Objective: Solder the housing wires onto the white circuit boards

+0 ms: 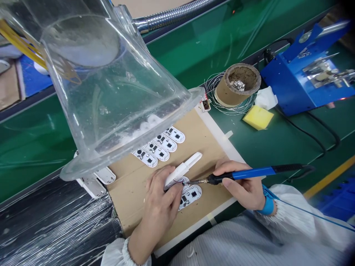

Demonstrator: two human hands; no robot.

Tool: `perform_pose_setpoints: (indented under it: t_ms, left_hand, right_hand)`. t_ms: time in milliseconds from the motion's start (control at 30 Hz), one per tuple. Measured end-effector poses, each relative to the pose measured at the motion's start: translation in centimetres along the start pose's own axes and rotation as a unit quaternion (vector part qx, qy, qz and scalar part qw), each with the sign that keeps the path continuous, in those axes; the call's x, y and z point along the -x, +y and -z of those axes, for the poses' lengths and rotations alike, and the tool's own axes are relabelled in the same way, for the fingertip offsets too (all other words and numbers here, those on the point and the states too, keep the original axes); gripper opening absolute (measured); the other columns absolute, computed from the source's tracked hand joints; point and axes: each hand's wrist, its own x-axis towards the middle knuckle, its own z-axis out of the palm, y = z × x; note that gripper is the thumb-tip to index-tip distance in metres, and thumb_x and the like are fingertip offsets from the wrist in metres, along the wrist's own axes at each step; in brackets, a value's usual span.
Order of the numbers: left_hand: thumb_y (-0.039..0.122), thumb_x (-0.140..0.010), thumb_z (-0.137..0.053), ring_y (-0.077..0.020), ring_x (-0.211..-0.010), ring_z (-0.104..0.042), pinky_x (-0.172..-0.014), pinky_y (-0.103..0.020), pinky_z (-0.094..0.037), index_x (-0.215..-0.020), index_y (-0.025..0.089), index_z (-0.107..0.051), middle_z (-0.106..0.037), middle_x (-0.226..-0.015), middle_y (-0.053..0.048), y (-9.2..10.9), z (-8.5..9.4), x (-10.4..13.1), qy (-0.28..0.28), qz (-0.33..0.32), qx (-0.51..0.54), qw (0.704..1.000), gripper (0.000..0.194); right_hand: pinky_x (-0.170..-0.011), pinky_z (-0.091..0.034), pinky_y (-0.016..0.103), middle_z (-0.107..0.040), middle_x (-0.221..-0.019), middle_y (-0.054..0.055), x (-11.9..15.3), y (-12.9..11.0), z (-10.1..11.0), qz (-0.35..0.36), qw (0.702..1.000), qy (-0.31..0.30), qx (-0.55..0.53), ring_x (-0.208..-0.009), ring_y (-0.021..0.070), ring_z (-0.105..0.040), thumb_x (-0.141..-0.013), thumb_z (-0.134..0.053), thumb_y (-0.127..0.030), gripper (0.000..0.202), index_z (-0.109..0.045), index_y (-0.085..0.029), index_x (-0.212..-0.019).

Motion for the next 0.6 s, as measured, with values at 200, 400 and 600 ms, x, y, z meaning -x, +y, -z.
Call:
perform_pose_setpoints:
  t_ms: [200,400,600]
  left_hand:
    - [-0.003,-0.094,-0.065,-0.0314,-0.132,-0.056,-0.105,-0.054,-0.051,-0.108,0.018,-0.065,-0.053,-0.144,-0.017,0.1,0.1,0.0,-0.004,-0.004,-0.009,1.000,0.025]
    - [-0.004,-0.095,-0.065,-0.0313,-0.132,-0.055,-0.105,-0.055,-0.052,-0.110,0.018,-0.065,-0.052,-0.143,-0.018,0.1,0.1,-0.2,-0.006,-0.010,-0.016,1.000,0.026]
    - [-0.004,-0.094,-0.065,-0.0312,-0.132,-0.056,-0.105,-0.055,-0.053,-0.110,0.018,-0.065,-0.053,-0.143,-0.018,0.2,0.0,-0.4,0.000,-0.013,-0.018,1.000,0.027]
  right_hand:
    - [-0.062,-0.056,0.035,-0.072,-0.080,0.006,0.1,0.0,0.1,0.001,1.000,0.007,-0.017,-0.071,0.0216,-0.067,-0.099,-0.066,-0.022,0.015,-0.078,-0.025,-0.107]
    - [-0.068,-0.056,0.038,-0.073,-0.087,0.006,0.4,0.7,0.7,-0.005,0.999,0.033,-0.042,-0.077,0.0220,-0.066,-0.100,-0.068,-0.024,0.015,-0.080,-0.026,-0.110]
    - [-0.066,-0.054,0.038,-0.073,-0.087,0.006,-0.2,1.0,1.1,-0.022,0.994,0.077,-0.069,-0.075,0.0228,-0.067,-0.099,-0.070,-0.029,0.014,-0.081,-0.026,-0.106]
